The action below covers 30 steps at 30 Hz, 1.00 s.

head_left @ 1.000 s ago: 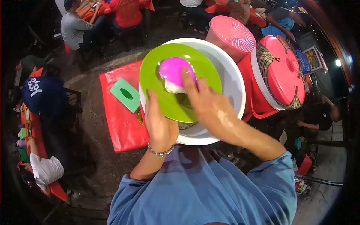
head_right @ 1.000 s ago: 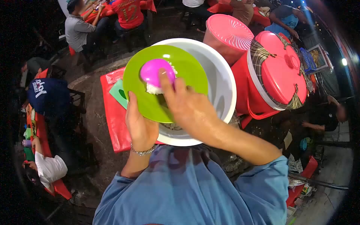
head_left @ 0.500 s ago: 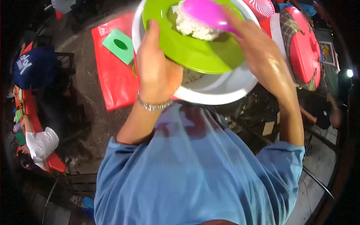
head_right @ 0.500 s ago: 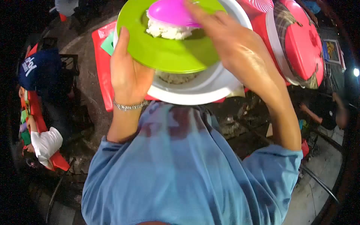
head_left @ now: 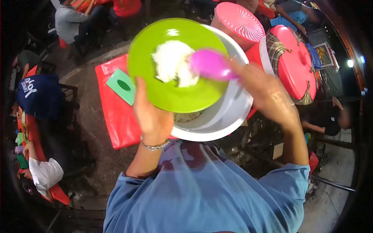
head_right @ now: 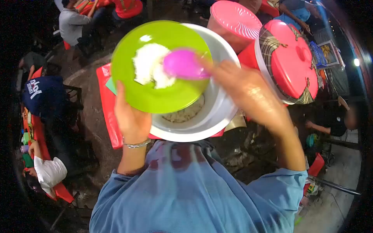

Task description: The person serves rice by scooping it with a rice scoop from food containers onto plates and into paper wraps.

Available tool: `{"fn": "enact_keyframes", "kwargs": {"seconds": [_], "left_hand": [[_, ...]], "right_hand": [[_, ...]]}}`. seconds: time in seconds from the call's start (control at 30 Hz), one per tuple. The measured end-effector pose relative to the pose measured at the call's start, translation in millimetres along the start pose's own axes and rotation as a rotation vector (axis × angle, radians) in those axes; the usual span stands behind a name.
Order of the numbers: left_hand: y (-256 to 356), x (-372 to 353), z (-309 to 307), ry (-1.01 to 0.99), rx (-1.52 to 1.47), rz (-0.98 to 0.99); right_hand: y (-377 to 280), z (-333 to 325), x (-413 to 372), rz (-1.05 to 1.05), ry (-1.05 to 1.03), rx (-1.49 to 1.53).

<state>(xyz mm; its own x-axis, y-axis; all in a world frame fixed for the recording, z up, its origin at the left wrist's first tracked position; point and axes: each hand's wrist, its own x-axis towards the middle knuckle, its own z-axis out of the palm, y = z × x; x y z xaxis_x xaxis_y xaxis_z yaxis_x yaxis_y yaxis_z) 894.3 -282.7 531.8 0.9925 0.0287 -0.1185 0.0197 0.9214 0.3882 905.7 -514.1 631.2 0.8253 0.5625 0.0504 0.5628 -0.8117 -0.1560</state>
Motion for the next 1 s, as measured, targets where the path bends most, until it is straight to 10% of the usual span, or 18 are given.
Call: {"fn": "enact_keyframes", "kwargs": {"seconds": [0.13, 0.33, 0.63, 0.77, 1.0], "left_hand": [[17.5, 10.9, -22.8, 0.061, 0.013, 0.16], [20.3, 13.8, -35.2, -0.039, -0.257, 0.227], [22.7, 18.9, -35.4, -0.02, -0.209, 0.228], [23.6, 21.5, -26.8, -0.024, -0.173, 0.236], [19.7, 22.2, -14.5, 0.094, -0.133, 0.317]], "right_hand": [[28.4, 5.3, 22.6, 0.279, 0.296, 0.408], [28.3, 190.2, 89.5, 0.013, -1.171, -0.209], [4.5, 412.9, 48.4, -0.296, -0.927, 0.437], [-8.4, 268.6, 92.5, -0.068, -1.446, 0.181], [51.7, 104.7, 52.8, 0.112, -1.331, 0.851]]}}
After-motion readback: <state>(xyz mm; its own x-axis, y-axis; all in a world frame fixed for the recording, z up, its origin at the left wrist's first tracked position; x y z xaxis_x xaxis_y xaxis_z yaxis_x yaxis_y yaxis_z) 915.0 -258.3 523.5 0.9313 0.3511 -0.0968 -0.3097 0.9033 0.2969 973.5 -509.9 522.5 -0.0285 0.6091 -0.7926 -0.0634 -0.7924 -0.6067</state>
